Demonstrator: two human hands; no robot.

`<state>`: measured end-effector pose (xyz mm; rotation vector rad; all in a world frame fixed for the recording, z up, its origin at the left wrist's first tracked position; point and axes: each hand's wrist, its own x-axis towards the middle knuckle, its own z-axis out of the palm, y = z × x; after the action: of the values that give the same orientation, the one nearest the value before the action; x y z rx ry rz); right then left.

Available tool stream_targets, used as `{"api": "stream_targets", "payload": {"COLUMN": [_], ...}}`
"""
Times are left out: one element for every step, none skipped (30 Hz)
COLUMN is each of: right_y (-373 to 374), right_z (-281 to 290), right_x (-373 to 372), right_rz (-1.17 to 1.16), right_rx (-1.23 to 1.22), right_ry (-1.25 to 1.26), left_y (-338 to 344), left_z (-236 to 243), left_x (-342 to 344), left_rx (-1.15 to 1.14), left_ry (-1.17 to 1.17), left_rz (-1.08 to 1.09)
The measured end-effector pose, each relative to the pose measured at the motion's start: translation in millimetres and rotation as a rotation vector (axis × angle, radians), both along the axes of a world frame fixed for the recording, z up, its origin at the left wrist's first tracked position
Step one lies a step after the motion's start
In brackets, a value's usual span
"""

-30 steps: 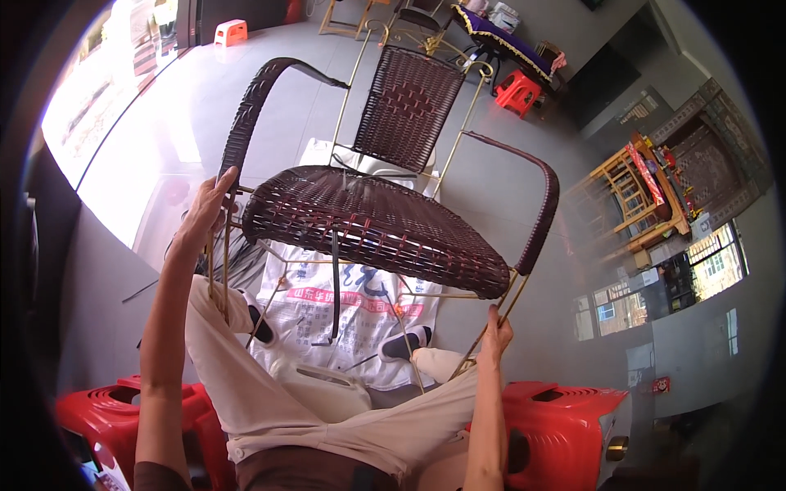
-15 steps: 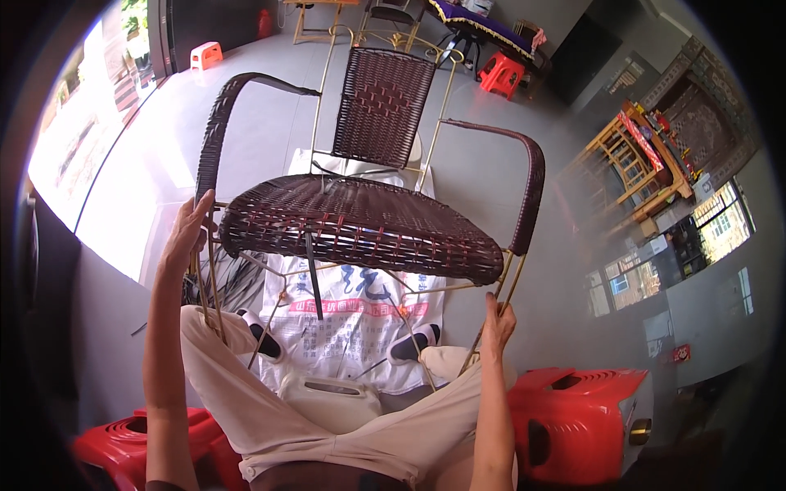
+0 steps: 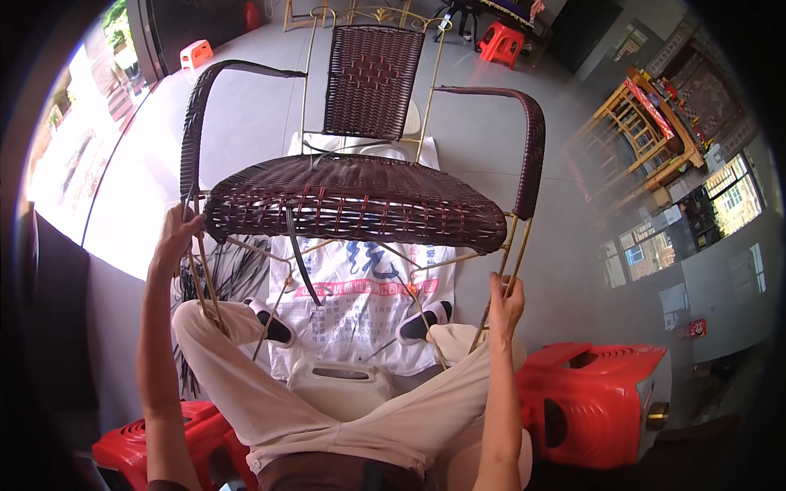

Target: The person weaves brown strips into a chair frame by hand and with a tool, then pulls the strips tight and cuts them with scissors.

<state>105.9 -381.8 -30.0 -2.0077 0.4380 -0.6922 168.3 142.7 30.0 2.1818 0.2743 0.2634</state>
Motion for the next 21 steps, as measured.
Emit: {"api": "stream_targets", "payload": {"right_y": [2.0,18.1,38.8,54.5,71.6,90.5,103.8,123.0,133.8,142.4,153.4,162.8,168.6,172.8,175.3,176.7,179.0,180.0,180.1,179.7,181.3], "right_z": [-4.4,0.4,13.2,21.2,22.2,17.8,-2.0,-8.0,-19.7,-29.5,-33.5,-36.2,-37.5,-37.8,-36.6,-35.7,-34.0,-32.2,-30.4,-30.0,-30.4], "right_x": [-1.7,-4.6,-12.7,-24.3,-36.1,-48.2,-54.6,-56.1,-57.6,-55.7,-50.0,-44.2,-36.4,-28.2,-20.6,-14.6,-8.9,-5.9,-4.3,-4.8,-6.0], "right_rz": [-0.088,-0.074,-0.093,-0.124,0.084,0.288,0.497,0.648,0.758,0.869,0.877,0.886,0.897,0.905,0.917,0.929,0.940,0.943,0.927,0.910,0.898], "right_rx": [-0.170,-0.156,-0.375,-0.613,-0.604,-0.596,-0.476,-0.536,-0.543,-0.548,-0.483,-0.419,-0.391,-0.386,-0.367,-0.348,-0.342,-0.343,-0.344,-0.346,-0.326], "right_ry": [-0.167,-0.165,-0.265,-0.360,-0.270,-0.180,-0.084,0.016,0.047,0.078,0.082,0.085,0.133,0.144,0.139,0.133,0.114,0.114,0.111,0.109,0.092], "left_y": [-2.2,9.4,11.4,4.9,-0.4,7.7,8.2,8.6,5.7,1.6,0.5,-1.6,-6.1,-8.6,-9.3,-13.1,-16.8,-18.2,-17.6,-16.5,-12.7], "left_z": [-3.7,-9.7,-5.5,-5.6,1.1,-9.1,-16.5,-26.2,-27.5,-25.4,-19.3,-11.7,-8.8,-6.2,-4.0,-2.4,1.5,3.4,-2.1,-7.7,-8.5], "left_x": [0.8,-2.7,-9.1,-12.4,-15.4,-15.4,-13.9,-13.2,-13.9,-15.5,-18.1,-17.4,-16.7,-16.2,-14.1,-12.0,-9.0,-6.4,-2.8,-0.7,0.3], "left_rx": [0.019,0.087,0.156,0.209,0.210,0.208,0.261,0.311,0.310,0.283,0.266,0.274,0.242,0.210,0.272,0.270,0.274,0.278,0.303,0.301,0.294], "left_ry": [0.024,-0.016,-0.020,-0.022,-0.005,-0.017,-0.034,-0.049,-0.056,-0.042,-0.016,-0.011,-0.002,0.006,0.027,0.038,0.018,-0.002,-0.001,-0.001,-0.012], "left_rz": [0.029,0.048,0.078,0.092,0.133,0.136,0.137,0.144,0.137,0.157,0.187,0.193,0.187,0.181,0.151,0.153,0.138,0.123,0.151,0.154,0.149]}}
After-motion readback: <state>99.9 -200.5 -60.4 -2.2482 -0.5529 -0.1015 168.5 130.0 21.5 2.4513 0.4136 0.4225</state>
